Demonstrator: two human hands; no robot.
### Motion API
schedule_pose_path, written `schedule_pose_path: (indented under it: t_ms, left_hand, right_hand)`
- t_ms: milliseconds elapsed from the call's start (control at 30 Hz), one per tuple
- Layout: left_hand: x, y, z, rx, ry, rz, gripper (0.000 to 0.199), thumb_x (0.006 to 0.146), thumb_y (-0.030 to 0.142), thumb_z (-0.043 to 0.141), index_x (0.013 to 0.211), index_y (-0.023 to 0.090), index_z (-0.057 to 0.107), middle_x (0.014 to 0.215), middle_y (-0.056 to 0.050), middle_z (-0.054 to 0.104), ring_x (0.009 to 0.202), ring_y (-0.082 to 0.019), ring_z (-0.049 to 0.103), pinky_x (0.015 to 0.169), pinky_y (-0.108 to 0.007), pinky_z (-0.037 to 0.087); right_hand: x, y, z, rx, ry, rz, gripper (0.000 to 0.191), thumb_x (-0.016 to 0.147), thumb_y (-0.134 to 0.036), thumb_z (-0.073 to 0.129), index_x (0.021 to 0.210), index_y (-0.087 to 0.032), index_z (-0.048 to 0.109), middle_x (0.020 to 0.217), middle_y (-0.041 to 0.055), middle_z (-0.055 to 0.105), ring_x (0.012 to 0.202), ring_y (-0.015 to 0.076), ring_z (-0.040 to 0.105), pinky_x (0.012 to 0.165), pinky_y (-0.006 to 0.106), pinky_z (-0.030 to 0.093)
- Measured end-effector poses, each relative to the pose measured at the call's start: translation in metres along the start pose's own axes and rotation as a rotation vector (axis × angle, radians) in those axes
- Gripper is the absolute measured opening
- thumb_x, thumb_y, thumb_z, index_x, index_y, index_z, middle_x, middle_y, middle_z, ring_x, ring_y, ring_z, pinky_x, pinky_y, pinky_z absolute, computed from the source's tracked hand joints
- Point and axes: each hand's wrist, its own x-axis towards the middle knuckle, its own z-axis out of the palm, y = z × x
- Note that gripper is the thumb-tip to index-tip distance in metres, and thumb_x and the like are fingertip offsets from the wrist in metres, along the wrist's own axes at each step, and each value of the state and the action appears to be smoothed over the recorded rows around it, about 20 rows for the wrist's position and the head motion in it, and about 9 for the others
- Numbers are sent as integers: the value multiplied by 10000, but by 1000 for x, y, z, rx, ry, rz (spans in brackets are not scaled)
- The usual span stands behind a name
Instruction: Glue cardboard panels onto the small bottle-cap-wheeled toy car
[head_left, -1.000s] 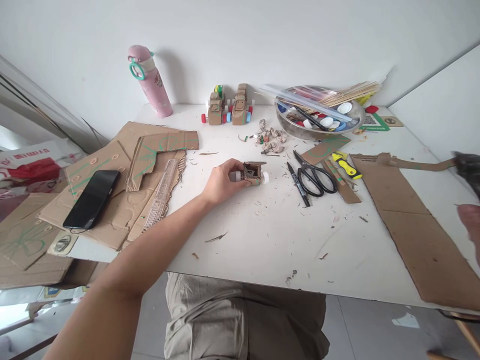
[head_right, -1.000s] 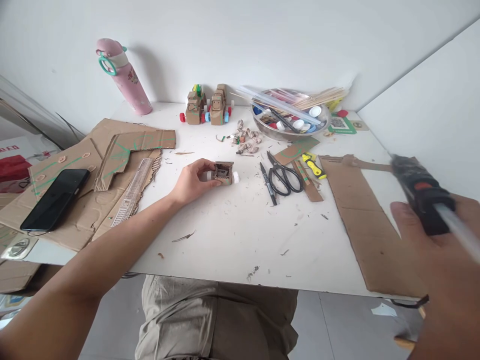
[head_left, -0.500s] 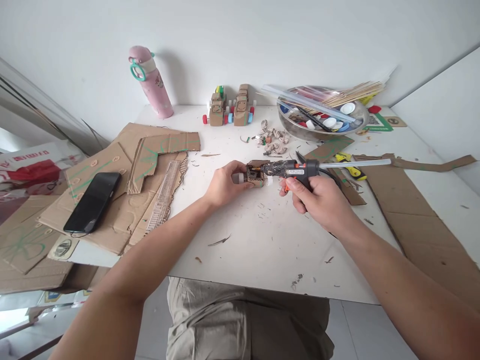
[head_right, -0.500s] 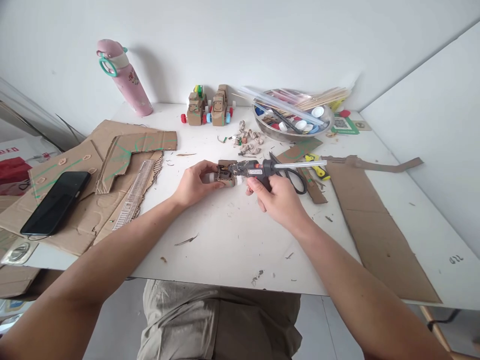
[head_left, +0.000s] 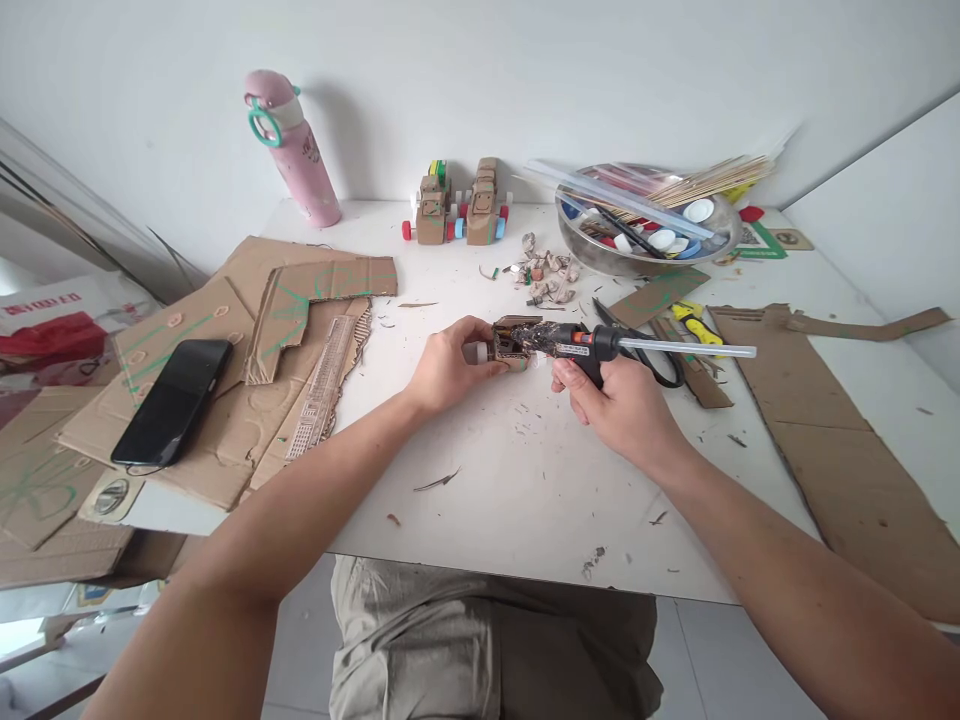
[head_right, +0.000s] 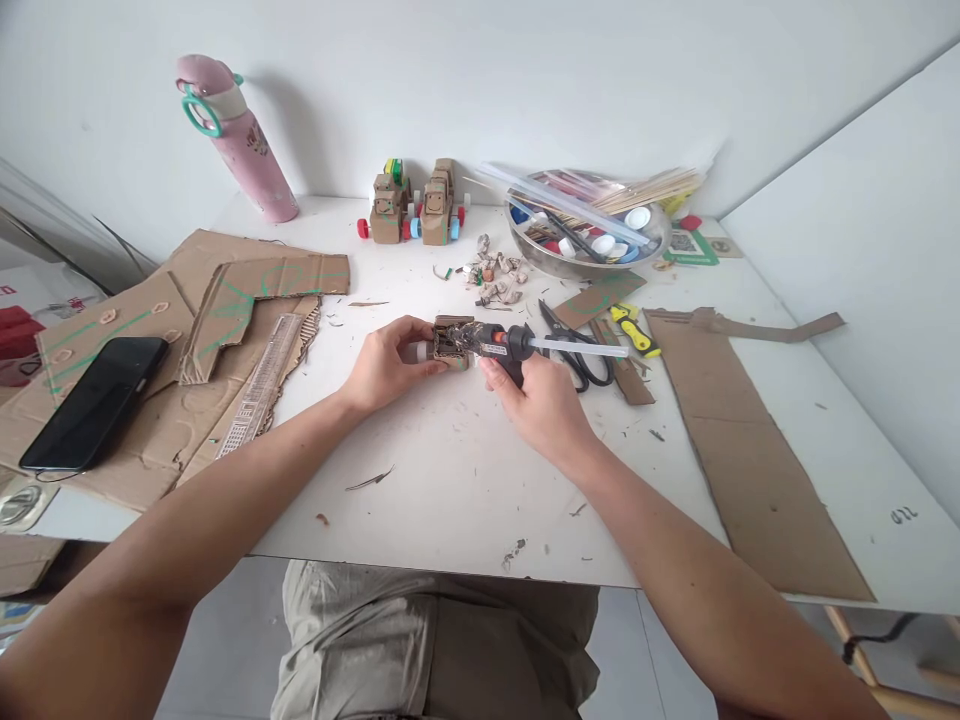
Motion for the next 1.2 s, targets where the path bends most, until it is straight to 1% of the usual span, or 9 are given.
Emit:
schedule_pose_path:
  t_ms: [167, 300, 433, 633, 900, 1033, 1200]
  left_hand:
    - [0, -1, 0, 9, 6, 12, 349, 655, 280, 923, 905, 233, 685, 1016, -29, 820, 1019, -238, 763, 946, -379, 589]
    - [0, -1, 0, 8, 3, 19, 344, 652, 265, 921, 900, 231, 685, 1023, -35, 821, 1024, -236, 764, 947, -374, 588]
    - [0, -1, 0, 10, 2, 28, 337, 658, 269, 921, 902, 235, 691, 1001, -25, 823, 963, -217, 761, 919, -362, 591]
    - [0, 0, 0, 1, 5, 20, 338, 651, 255, 921, 894, 227, 688, 1001, -31, 820, 956, -218, 758, 911, -360, 584]
    - [0, -1, -1, -11, 7, 16, 340, 645, 245, 928, 883, 226, 685, 1003, -38, 811, 964, -222, 748, 935, -378, 577]
    - [0, -1, -1, -18, 0, 25, 342, 644, 261, 926, 883, 227, 683, 1010, -34, 813, 976, -221, 748, 949, -380, 578]
    - [1, -1, -1, -6, 1, 20, 341, 645, 271, 930, 885, 231, 691, 1013, -30, 816, 977, -222, 750, 942, -375, 583]
  right_hand:
    - [-2, 1, 1, -15, 9, -26, 578, 970, -785, 447, 690, -289, 543, 470, 11, 527, 531, 249, 611, 574, 368, 429]
    - [-2, 3, 2, -51, 22, -31, 605, 962, -814, 421, 666, -296, 520, 472, 18, 519, 485, 236, 551, 550, 372, 379]
    - [-2, 4, 2, -56, 13, -47, 625, 973, -820, 401, 654, -296, 521, 476, 20, 516, 484, 229, 535, 545, 366, 356]
    - [-4, 4, 0, -64, 1, -32, 613, 977, -801, 415, 646, -294, 510, 494, 19, 518, 505, 226, 532, 558, 362, 361]
    - [-11, 5, -4, -61, -7, -32, 656, 976, -852, 394, 654, -292, 511, 484, 14, 515, 493, 225, 522, 547, 369, 374]
    - [-13, 4, -5, -61, -9, -42, 669, 980, -854, 372, 632, -293, 479, 497, 18, 525, 505, 222, 532, 558, 369, 377]
    - [-14, 1, -4, -53, -23, -31, 677, 967, -874, 367, 633, -296, 485, 471, 6, 492, 466, 207, 481, 540, 371, 346]
